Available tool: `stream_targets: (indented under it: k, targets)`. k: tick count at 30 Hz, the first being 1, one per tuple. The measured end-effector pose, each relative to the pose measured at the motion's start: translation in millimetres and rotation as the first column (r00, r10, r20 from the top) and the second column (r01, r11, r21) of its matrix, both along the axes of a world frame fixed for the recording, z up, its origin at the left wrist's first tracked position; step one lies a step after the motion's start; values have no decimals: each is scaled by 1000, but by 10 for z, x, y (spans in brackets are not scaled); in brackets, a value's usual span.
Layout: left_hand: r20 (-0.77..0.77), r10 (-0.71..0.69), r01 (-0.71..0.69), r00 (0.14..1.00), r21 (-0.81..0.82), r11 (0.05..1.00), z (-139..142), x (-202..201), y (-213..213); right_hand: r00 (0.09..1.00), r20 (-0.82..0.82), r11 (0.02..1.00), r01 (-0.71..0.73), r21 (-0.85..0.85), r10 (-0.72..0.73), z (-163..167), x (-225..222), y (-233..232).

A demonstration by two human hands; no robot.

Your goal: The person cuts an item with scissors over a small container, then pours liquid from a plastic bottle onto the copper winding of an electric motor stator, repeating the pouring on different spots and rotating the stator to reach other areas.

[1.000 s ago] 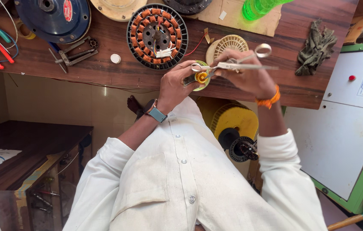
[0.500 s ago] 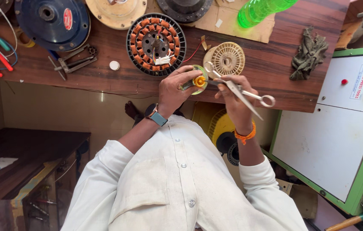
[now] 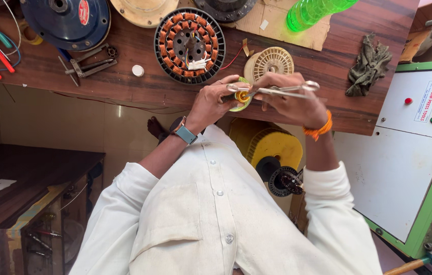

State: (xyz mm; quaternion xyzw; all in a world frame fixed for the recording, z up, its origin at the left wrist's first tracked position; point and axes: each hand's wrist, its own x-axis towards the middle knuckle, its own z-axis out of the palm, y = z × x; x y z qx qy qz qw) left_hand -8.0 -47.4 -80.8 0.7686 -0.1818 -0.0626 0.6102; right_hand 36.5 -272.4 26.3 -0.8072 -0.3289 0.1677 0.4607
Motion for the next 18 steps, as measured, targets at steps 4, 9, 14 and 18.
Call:
stream_targets:
  k: [4,9,14,18]
  targets:
    - [-7,-3,3,1000,-52,999,-110,-21,-60,983,-59,953,-183,-242,174,250,195,58]
    - [-31,12,-14,999,-54,998,-81,-15,-93,907,202,903,-297,-311,369,475,176,118]
    - [-91,60,-66,994,-74,995,-28,-57,-71,878,403,955,-170,-244,259,457,-92,-2]
    - [-38,54,-57,998,-77,995,-44,-52,-71,881,447,983,-88,-161,152,299,-188,-59]
